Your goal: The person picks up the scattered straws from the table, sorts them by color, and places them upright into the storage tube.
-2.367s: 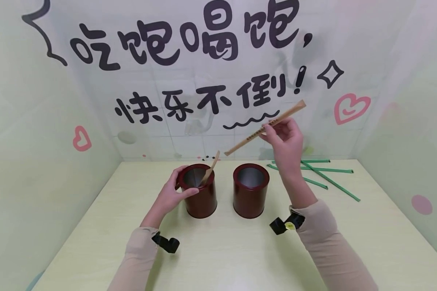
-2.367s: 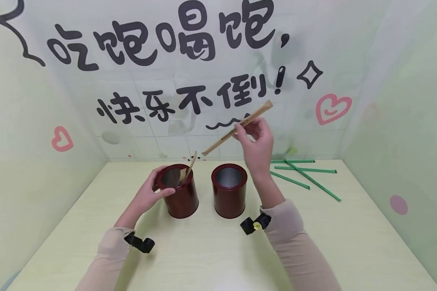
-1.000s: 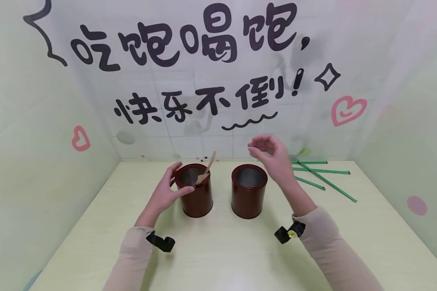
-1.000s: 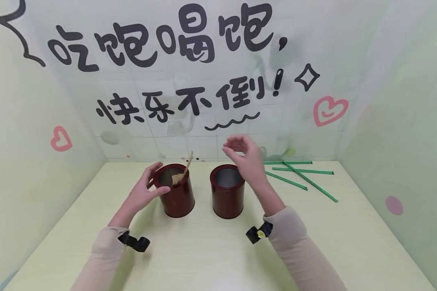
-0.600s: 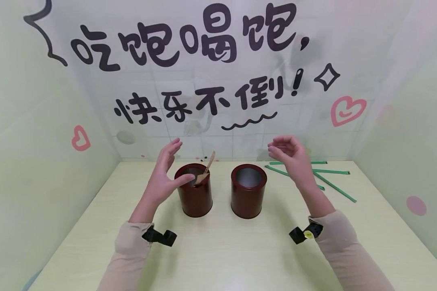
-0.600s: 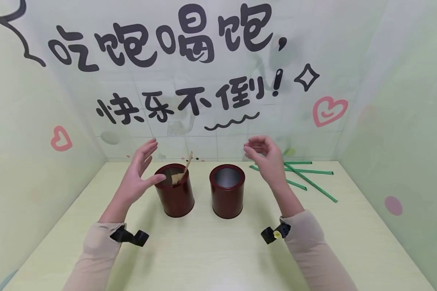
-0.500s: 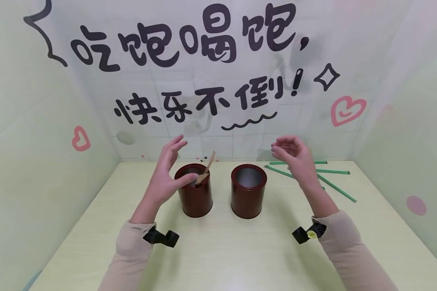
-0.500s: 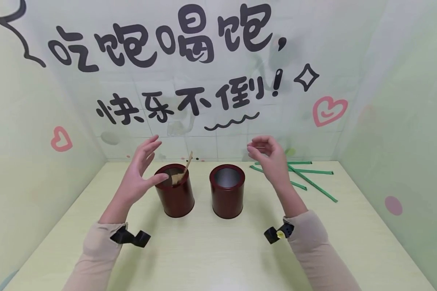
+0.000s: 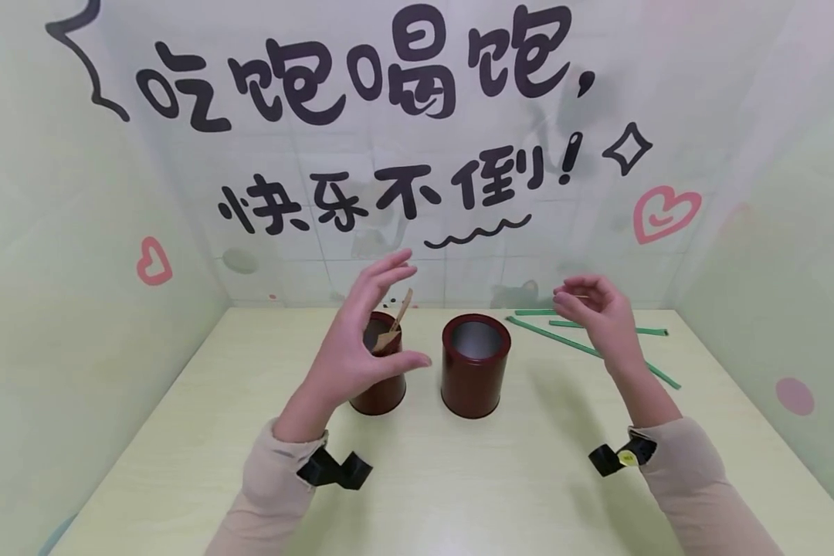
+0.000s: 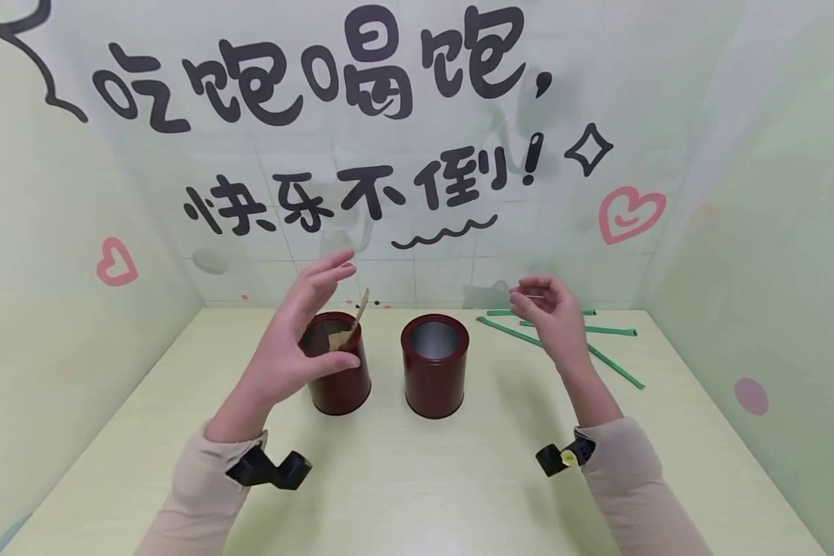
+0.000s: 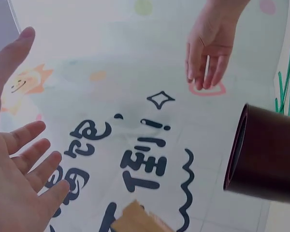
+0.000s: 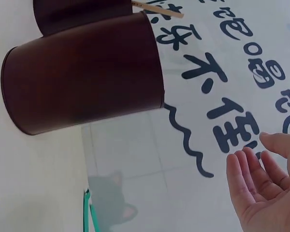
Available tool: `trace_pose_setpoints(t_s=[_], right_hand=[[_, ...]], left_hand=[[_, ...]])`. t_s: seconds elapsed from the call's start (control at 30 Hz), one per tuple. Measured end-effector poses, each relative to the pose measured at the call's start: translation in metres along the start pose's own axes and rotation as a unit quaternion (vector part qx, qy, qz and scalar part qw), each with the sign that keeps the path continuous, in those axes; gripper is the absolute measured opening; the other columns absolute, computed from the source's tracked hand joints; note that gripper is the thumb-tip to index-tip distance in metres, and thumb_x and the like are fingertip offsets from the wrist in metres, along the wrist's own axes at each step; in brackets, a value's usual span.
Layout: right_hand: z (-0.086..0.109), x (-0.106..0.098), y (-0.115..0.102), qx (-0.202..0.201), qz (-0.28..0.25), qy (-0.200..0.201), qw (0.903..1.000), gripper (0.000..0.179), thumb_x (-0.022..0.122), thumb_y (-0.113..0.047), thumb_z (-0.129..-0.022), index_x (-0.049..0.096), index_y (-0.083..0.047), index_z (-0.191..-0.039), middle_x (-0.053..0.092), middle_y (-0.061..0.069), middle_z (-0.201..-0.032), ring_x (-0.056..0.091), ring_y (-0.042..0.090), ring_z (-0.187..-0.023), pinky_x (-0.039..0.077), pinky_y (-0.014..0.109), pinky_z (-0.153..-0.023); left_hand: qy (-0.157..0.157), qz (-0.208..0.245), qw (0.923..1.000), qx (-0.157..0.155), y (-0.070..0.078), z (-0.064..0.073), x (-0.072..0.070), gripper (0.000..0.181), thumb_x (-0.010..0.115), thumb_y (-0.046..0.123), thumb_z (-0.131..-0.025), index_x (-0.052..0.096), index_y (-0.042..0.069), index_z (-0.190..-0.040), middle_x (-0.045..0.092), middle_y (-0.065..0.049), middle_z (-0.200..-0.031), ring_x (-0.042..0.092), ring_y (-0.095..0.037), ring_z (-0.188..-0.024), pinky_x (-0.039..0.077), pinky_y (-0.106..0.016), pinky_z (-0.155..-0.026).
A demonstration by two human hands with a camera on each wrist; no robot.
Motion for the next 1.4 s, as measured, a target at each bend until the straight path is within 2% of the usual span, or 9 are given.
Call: trace_pose_setpoints(t_s=[0.13,0.27,0.37,0.43,0.6,0.73,0.93,1.1,1.4], right_hand=[[0.002,-0.013,0.005,0.007,-0.018,0.006,0.9998,0.022,0.068,-0.006,-0.093,0.057,-0.001,-0.112,0.071,-0.006,-0.096,0.070,0.005,-0.086,0.059,0.019,-0.077],[0.002,-0.027,0.012,0.019,-0.033,0.018,0.9991,0.020,0.068,-0.004,-0.093,0.058,-0.003,-0.110,0.072,-0.007,-0.094,0.071,0.003,-0.084,0.059,0.019,-0.076],[0.002,-0.037,0.017,0.027,-0.038,0.023,0.9987,0.018,0.068,-0.004,-0.093,0.059,-0.007,-0.109,0.073,-0.008,-0.094,0.071,0.002,-0.084,0.059,0.019,-0.075],[0.003,-0.045,0.020,0.030,-0.042,0.026,0.9983,0.018,0.067,-0.004,-0.093,0.058,-0.007,-0.109,0.073,-0.008,-0.094,0.072,0.001,-0.084,0.059,0.018,-0.075],[0.006,-0.067,0.031,0.044,-0.064,0.034,0.9964,0.016,0.065,-0.003,-0.094,0.059,-0.009,-0.108,0.074,-0.008,-0.093,0.072,0.002,-0.084,0.059,0.017,-0.074],[0.007,-0.086,0.042,0.062,-0.081,0.046,0.9937,0.014,0.064,-0.003,-0.094,0.062,-0.013,-0.104,0.074,-0.008,-0.091,0.072,0.002,-0.083,0.059,0.018,-0.073],[0.011,-0.114,0.059,0.092,-0.095,0.066,0.9890,0.014,0.063,-0.003,-0.095,0.063,-0.014,-0.102,0.074,-0.009,-0.089,0.073,0.002,-0.081,0.059,0.018,-0.072],[0.014,-0.137,0.073,0.116,-0.101,0.092,0.9838,0.013,0.064,-0.002,-0.095,0.063,-0.014,-0.100,0.074,-0.010,-0.087,0.072,0.002,-0.081,0.059,0.017,-0.071],[0.027,-0.177,0.100,0.197,-0.117,0.167,0.9589,0.009,0.068,-0.009,-0.093,0.066,-0.017,-0.089,0.072,-0.011,-0.078,0.071,0.001,-0.073,0.059,0.016,-0.067]], left_hand=[[-0.018,0.015,0.9997,0.012,0.010,-0.004,0.016,0.092,0.074,0.065,-0.075,0.044,0.017,-0.148,0.033,0.004,-0.161,0.029,-0.016,-0.150,0.030,-0.055,-0.120],[-0.036,0.014,0.9992,0.010,0.015,-0.005,0.032,0.090,0.089,0.039,-0.073,0.044,0.016,-0.148,0.034,0.004,-0.160,0.031,-0.014,-0.149,0.032,-0.049,-0.121],[-0.046,-0.003,0.9989,0.001,0.014,-0.004,0.044,0.092,0.092,0.020,-0.069,0.044,0.018,-0.147,0.034,0.004,-0.160,0.031,-0.013,-0.149,0.033,-0.048,-0.120],[-0.056,-0.003,0.9983,-0.016,0.011,-0.003,0.053,0.092,0.092,0.020,-0.070,0.044,0.020,-0.148,0.034,0.006,-0.160,0.030,-0.012,-0.149,0.033,-0.048,-0.120],[-0.064,0.014,0.9954,-0.070,-0.010,0.002,0.071,0.086,0.089,0.024,-0.075,0.043,0.026,-0.148,0.035,0.012,-0.158,0.033,-0.009,-0.147,0.037,-0.047,-0.118],[-0.052,0.016,0.9935,-0.100,-0.031,0.006,0.081,0.081,0.087,0.024,-0.077,0.045,0.022,-0.146,0.038,0.010,-0.156,0.036,-0.013,-0.146,0.040,-0.050,-0.115],[-0.039,-0.001,0.9900,-0.135,-0.060,0.013,0.090,0.078,0.086,0.029,-0.077,0.047,0.015,-0.144,0.039,0.005,-0.157,0.036,-0.019,-0.147,0.043,-0.050,-0.113],[-0.027,-0.015,0.9864,-0.162,-0.077,0.016,0.095,0.082,0.086,0.032,-0.077,0.045,0.017,-0.146,0.036,0.003,-0.159,0.033,-0.020,-0.148,0.041,-0.050,-0.114],[-0.025,-0.028,0.9784,-0.203,-0.105,0.019,0.106,0.093,0.084,0.037,-0.079,0.031,0.020,-0.155,0.023,0.003,-0.165,0.024,-0.023,-0.153,0.036,-0.057,-0.116]])
Point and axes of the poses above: each hand's wrist, its own z-axis away from the middle knuckle, its own x-axis out of the palm, y = z × x, the point moved 8 cm from there along -z, towards the middle knuckle
